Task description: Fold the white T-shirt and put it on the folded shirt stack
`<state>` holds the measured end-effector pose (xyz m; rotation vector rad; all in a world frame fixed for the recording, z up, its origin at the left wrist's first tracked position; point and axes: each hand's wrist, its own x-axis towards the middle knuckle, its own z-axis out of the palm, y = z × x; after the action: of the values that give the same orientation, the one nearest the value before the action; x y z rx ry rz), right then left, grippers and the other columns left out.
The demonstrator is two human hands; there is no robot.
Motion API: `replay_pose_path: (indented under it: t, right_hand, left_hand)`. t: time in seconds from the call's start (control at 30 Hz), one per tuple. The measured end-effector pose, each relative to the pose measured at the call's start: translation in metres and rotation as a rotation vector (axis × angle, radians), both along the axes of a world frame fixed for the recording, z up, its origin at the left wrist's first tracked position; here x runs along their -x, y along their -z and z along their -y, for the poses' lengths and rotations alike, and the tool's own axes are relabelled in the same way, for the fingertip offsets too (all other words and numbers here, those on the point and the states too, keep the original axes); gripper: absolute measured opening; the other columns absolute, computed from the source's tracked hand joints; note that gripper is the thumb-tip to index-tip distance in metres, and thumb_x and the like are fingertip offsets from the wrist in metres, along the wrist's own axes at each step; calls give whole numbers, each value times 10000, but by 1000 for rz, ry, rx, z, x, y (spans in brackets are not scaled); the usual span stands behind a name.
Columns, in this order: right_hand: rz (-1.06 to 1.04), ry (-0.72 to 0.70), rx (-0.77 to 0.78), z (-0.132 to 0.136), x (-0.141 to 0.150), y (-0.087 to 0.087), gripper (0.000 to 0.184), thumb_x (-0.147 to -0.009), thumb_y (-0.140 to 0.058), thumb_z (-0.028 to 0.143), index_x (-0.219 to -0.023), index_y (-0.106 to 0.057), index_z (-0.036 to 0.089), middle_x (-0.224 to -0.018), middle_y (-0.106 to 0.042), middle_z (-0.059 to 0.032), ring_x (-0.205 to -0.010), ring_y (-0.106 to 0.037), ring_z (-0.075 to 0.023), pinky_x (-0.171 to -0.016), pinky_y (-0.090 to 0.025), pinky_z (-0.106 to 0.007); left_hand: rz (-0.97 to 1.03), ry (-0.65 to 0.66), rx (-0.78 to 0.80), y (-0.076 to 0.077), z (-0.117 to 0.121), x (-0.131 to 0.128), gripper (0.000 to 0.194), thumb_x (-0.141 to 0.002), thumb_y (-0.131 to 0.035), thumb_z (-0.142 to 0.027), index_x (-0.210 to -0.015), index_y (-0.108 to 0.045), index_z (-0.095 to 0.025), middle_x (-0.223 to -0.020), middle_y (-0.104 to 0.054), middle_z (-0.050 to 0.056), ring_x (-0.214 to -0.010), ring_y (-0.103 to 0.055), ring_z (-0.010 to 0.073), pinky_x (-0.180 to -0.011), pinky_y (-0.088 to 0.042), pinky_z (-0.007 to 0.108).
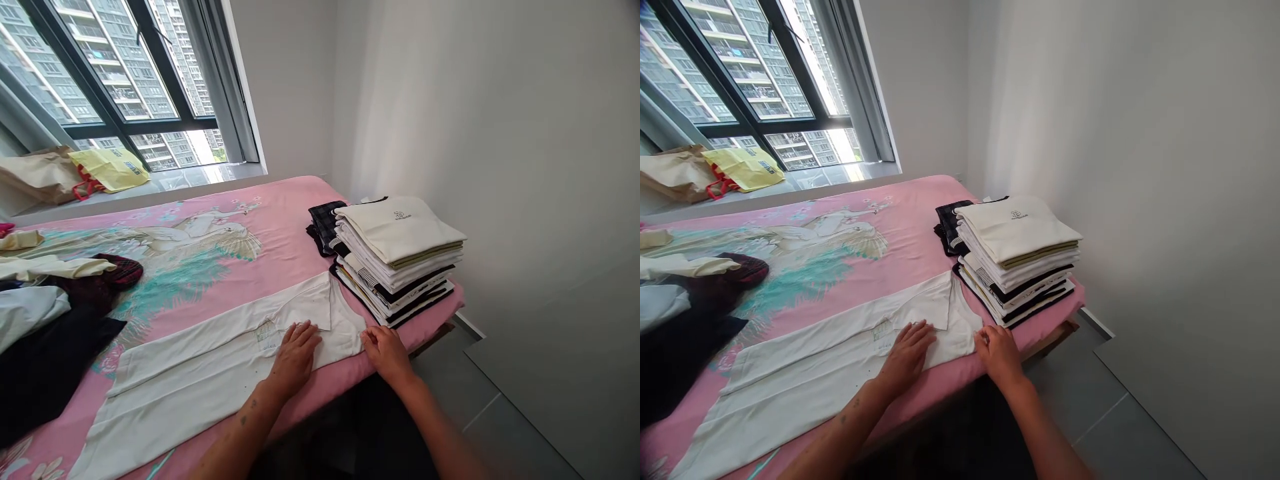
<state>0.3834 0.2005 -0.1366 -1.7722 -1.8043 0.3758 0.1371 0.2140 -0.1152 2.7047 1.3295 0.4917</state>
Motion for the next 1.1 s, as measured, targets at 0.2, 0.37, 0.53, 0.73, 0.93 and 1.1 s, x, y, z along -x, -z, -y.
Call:
replay_pose_path:
  t: [0.2,0.37,0.53,0.73,0.93,1.1]
  right_hand:
    - [87,86,178,-2,-3,1,299,-846,-443,381,-639,-565,204,-771,-614,-39,-761,-547,-176,-693,-390,-287]
    - [124,99,-16,-2,8,-7,163,-822,-452,255,-857,-591,179,-888,-622,-66,-878,-550,-199,-818,-409,-320]
    - [208,-200,-252,12,28,12,384,-894,-359,314,-1211,-498,148,-1281,-513,-110,-1222,-411,-231,-1018,-312,-422]
    - [351,-216,-261,24,23,67,480,-912,-265,389,-1310,-425,172,-1369,-450,-104,-1281,-364,-284,-1002,-271,-556]
    - [127,-267,-423,48,39,40,409,-899,-326,407,-1179,-510,173,-1259,-539,-116,-1274,-378,-300,-1016,-289,-541]
    - [90,-437,-534,76,32,63,307,-854,-444,339,-1104,-553,197,-1116,-623,-107,-1088,-552,-302,-873,-445,-463]
  left_hand:
    - [-85,-179,48,19,-3,-28,515,-869,-418,-423,-1364,-376,-290,-1480,-302,57,-1379,-194,292,-1100,-113,587]
    - [-120,-229,73,32,-5,-31,544,-870,-378,-493,-1385,-329,-326,-1487,-287,41,-1381,-187,289,-1098,-105,590]
    - [-64,-263,35,19,20,-24,533,-902,-292,-489,-1401,-291,-302,-1498,-259,40,-1389,-176,232,-1113,-53,578]
    - [-102,-498,59,21,56,65,623,-887,-274,-547,-1441,-177,-280,-1523,-162,49,-1404,-108,226,-1102,71,576]
    - [-225,-819,295,26,101,206,691,-845,-280,-615,-1436,-214,-263,-1527,-127,56,-1405,-80,258,-1073,112,592]
    - [-169,-1379,254,18,123,284,654,-854,-322,-543,-1389,-320,-166,-1479,-284,136,-1361,-223,283,-1091,-121,522]
